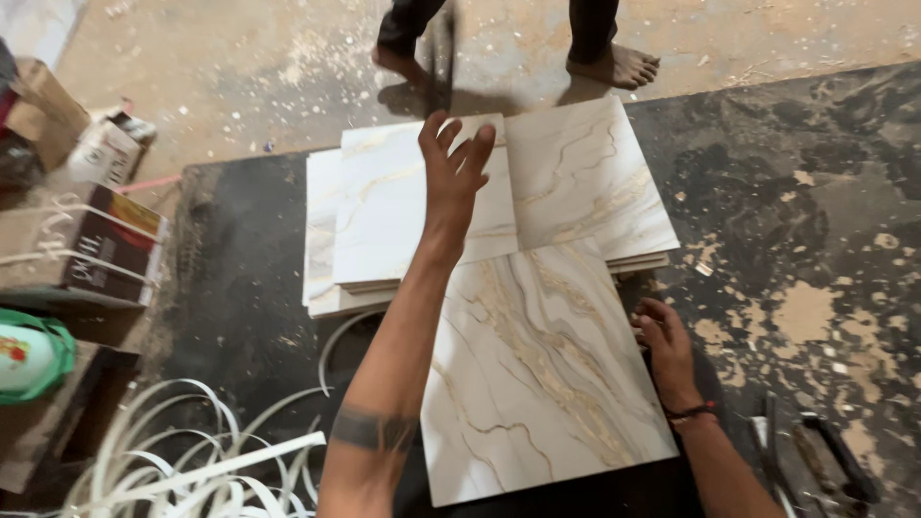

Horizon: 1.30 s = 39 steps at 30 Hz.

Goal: The person sits on the floor and irons white edge banding tape onto the edges of marble-pattern furniture panels using a handheld edge banding iron, pressing the tape along the panel edge by hand, then stacks the finished panels and starts on the next one.

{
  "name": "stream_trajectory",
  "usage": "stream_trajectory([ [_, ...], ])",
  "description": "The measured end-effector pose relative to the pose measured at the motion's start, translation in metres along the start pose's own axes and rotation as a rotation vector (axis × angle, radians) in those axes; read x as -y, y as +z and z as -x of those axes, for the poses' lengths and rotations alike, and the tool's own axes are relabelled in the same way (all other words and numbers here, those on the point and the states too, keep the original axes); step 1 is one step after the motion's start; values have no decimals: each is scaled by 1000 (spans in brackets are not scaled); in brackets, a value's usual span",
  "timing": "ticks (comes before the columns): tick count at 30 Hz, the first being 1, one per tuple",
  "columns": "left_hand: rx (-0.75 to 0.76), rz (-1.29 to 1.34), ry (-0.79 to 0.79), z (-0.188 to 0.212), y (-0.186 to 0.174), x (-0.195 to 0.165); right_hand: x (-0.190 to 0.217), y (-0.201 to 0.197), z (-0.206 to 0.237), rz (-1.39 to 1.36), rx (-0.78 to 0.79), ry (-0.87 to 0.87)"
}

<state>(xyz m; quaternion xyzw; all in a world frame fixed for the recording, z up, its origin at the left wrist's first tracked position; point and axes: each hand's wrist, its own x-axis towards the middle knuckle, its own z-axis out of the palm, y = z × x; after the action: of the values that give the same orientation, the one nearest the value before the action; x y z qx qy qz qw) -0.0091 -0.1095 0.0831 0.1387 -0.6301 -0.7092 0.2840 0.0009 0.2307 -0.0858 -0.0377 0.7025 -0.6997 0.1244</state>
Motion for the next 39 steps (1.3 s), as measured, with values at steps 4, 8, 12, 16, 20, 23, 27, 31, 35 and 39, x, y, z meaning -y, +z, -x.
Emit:
stream_trajectory([
  [4,16,113,-55,-14,22,13,-2,-5,3,-24,8,22],
  [8,-23,-664,86,-5,8,46,-8,-12,3,-86,27,22],
  [12,133,-1066,51,15,-23,93,-16,-9,1,54,-37,0],
  [16,350,-1281,-16,50,-29,122,0,6,-17,358,-150,-294],
  [20,373,-1356,133,95,-25,133,40,40,-66,656,-48,-377],
  [23,345,-1352,234,112,-27,129,59,83,-115,747,264,-522],
  [27,362,-1328,-71,84,-36,118,67,132,-160,961,532,-514],
  [31,242,-1401,-252,18,-46,108,74,152,-171,1141,641,-266],
  [35,310,-1415,-359,-25,-43,106,79,150,-166,1303,523,-130],
  [39,350,-1400,-222,-33,-21,116,69,133,-167,864,175,-396],
])
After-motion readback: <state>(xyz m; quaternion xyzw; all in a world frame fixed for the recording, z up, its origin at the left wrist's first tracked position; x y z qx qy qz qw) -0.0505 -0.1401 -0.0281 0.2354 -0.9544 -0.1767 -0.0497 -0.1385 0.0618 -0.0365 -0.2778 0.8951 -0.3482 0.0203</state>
